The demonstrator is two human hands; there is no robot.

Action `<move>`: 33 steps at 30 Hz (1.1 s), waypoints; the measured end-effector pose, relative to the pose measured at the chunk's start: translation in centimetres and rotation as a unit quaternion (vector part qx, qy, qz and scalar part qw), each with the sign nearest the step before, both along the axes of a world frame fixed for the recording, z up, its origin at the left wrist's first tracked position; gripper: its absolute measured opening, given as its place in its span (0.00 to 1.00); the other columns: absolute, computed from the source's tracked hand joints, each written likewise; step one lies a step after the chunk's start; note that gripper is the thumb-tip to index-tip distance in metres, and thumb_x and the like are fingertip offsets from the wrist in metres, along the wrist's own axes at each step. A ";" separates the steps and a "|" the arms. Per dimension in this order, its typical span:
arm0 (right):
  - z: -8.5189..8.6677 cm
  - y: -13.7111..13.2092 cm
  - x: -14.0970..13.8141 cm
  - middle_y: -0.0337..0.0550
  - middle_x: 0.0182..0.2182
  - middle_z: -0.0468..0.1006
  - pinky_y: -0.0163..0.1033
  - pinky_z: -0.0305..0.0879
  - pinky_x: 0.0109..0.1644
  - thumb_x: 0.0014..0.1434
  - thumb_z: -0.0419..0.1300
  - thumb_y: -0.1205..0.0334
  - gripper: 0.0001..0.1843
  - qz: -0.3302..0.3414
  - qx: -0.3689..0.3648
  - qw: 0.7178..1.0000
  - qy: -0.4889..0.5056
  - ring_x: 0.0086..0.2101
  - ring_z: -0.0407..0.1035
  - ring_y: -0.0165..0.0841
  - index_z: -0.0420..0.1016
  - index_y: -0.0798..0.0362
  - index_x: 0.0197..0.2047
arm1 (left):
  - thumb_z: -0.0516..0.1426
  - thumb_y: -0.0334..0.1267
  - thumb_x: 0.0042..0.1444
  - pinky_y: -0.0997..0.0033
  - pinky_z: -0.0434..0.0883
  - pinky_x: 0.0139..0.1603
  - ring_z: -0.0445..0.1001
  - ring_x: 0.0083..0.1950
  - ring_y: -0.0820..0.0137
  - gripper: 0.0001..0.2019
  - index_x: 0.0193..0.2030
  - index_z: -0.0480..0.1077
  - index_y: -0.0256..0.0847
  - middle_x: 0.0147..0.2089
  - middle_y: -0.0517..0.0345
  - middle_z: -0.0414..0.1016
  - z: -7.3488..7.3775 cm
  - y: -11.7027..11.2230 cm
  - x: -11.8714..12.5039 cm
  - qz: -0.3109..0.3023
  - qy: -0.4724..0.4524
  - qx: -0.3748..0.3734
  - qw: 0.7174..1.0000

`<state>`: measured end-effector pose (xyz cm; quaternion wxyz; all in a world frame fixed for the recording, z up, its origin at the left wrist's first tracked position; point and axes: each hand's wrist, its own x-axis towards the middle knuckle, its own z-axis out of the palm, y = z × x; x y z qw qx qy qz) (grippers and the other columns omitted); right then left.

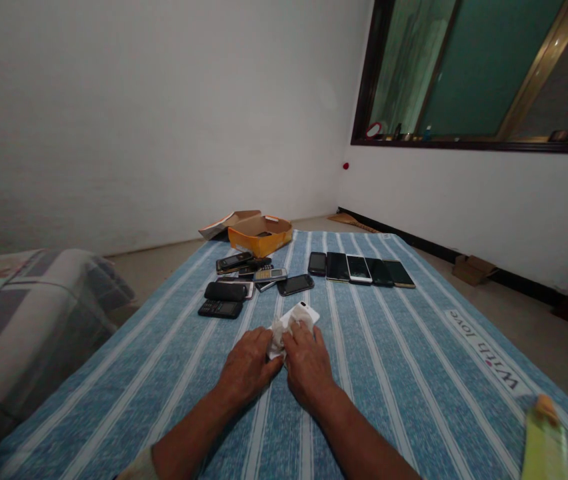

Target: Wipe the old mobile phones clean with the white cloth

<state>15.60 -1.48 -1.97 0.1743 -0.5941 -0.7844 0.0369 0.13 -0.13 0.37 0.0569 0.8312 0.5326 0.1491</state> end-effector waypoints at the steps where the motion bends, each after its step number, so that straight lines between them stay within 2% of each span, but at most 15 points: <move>1: 0.0 0.1 0.0 0.51 0.65 0.63 0.53 0.40 0.67 0.60 0.49 0.71 0.26 0.007 -0.002 1.000 0.002 0.65 0.51 0.42 0.66 0.52 0.62 | 0.57 0.38 0.57 0.61 0.66 0.52 0.70 0.49 0.59 0.08 0.43 0.68 0.39 0.45 0.50 0.72 0.0 0.0 0.0 0.000 0.001 0.001 1.000; 3: -0.1 0.6 0.3 0.50 0.65 0.62 0.54 0.40 0.67 0.61 0.49 0.71 0.27 -0.008 -0.008 1.000 0.005 0.66 0.50 0.41 0.65 0.52 0.62 | 0.57 0.38 0.57 0.61 0.66 0.52 0.70 0.49 0.59 0.08 0.42 0.68 0.39 0.44 0.50 0.73 0.1 0.0 0.1 0.004 0.012 0.001 1.000; 7: -0.3 2.1 2.3 0.51 0.65 0.61 0.55 0.43 0.66 0.61 0.47 0.72 0.26 -0.097 -0.009 0.995 0.013 0.66 0.50 0.42 0.66 0.54 0.61 | 0.58 0.40 0.57 0.61 0.66 0.52 0.70 0.49 0.57 0.10 0.42 0.69 0.37 0.45 0.48 0.73 0.2 0.0 0.2 0.004 0.026 0.002 1.000; 10: -0.4 2.7 3.9 0.53 0.61 0.68 0.49 0.51 0.64 0.61 0.46 0.71 0.24 -0.139 0.014 0.989 0.054 0.61 0.59 0.42 0.71 0.56 0.57 | 0.58 0.40 0.57 0.60 0.67 0.51 0.70 0.49 0.57 0.10 0.42 0.70 0.36 0.45 0.47 0.73 0.1 0.0 0.1 -0.001 0.023 0.009 1.000; 14: -0.5 3.1 5.4 0.54 0.50 0.77 0.41 0.63 0.56 0.61 0.44 0.68 0.22 -0.156 0.076 0.969 0.175 0.50 0.69 0.39 0.74 0.58 0.52 | 0.58 0.41 0.58 0.61 0.68 0.50 0.72 0.48 0.57 0.11 0.41 0.71 0.35 0.44 0.46 0.74 0.0 0.1 -0.1 -0.004 0.013 0.019 1.000; 17: -1.0 3.2 5.5 0.54 0.48 0.78 0.45 0.66 0.54 0.59 0.45 0.68 0.24 -0.136 0.146 0.948 0.247 0.48 0.71 0.40 0.73 0.57 0.55 | 0.57 0.41 0.60 0.62 0.69 0.48 0.73 0.46 0.58 0.10 0.40 0.72 0.35 0.41 0.47 0.76 0.1 0.3 -0.1 -0.012 0.008 0.029 0.999; 19: -1.5 2.9 4.8 0.51 0.47 0.78 0.47 0.68 0.54 0.58 0.46 0.70 0.25 -0.097 0.187 0.944 0.254 0.48 0.71 0.40 0.73 0.54 0.55 | 0.55 0.40 0.61 0.62 0.70 0.46 0.74 0.44 0.59 0.10 0.39 0.72 0.35 0.39 0.47 0.77 0.1 0.5 -0.1 -0.019 0.015 0.040 0.999; 22: -1.9 2.0 2.6 0.54 0.52 0.75 0.49 0.67 0.56 0.56 0.48 0.74 0.24 -0.034 0.236 0.954 0.184 0.52 0.69 0.41 0.75 0.53 0.52 | 0.51 0.38 0.65 0.61 0.71 0.45 0.75 0.42 0.58 0.12 0.39 0.72 0.34 0.38 0.46 0.78 0.2 0.7 -0.2 -0.026 0.030 0.069 0.997; 26: -1.6 0.7 -0.5 0.60 0.56 0.71 0.51 0.65 0.58 0.57 0.51 0.75 0.22 0.032 0.302 0.947 0.102 0.58 0.64 0.45 0.74 0.55 0.53 | 0.43 0.33 0.67 0.62 0.72 0.42 0.76 0.38 0.60 0.17 0.36 0.71 0.36 0.34 0.47 0.77 -0.1 1.0 -0.7 -0.036 0.035 0.103 0.993; 30: -1.1 0.9 -1.9 0.63 0.56 0.71 0.52 0.65 0.58 0.60 0.51 0.74 0.21 0.057 0.340 0.936 0.077 0.60 0.62 0.46 0.72 0.58 0.55 | 0.43 0.32 0.67 0.65 0.71 0.39 0.76 0.36 0.62 0.16 0.36 0.70 0.37 0.32 0.48 0.77 -0.5 1.5 -1.3 -0.037 0.010 0.123 0.992; 33: -1.1 1.9 -1.5 0.62 0.57 0.70 0.51 0.65 0.59 0.60 0.52 0.74 0.21 0.051 0.319 0.943 0.076 0.60 0.62 0.46 0.72 0.58 0.56 | 0.43 0.33 0.67 0.67 0.69 0.37 0.76 0.34 0.63 0.16 0.36 0.70 0.38 0.31 0.49 0.77 -0.5 2.0 -1.8 -0.011 -0.035 0.098 0.994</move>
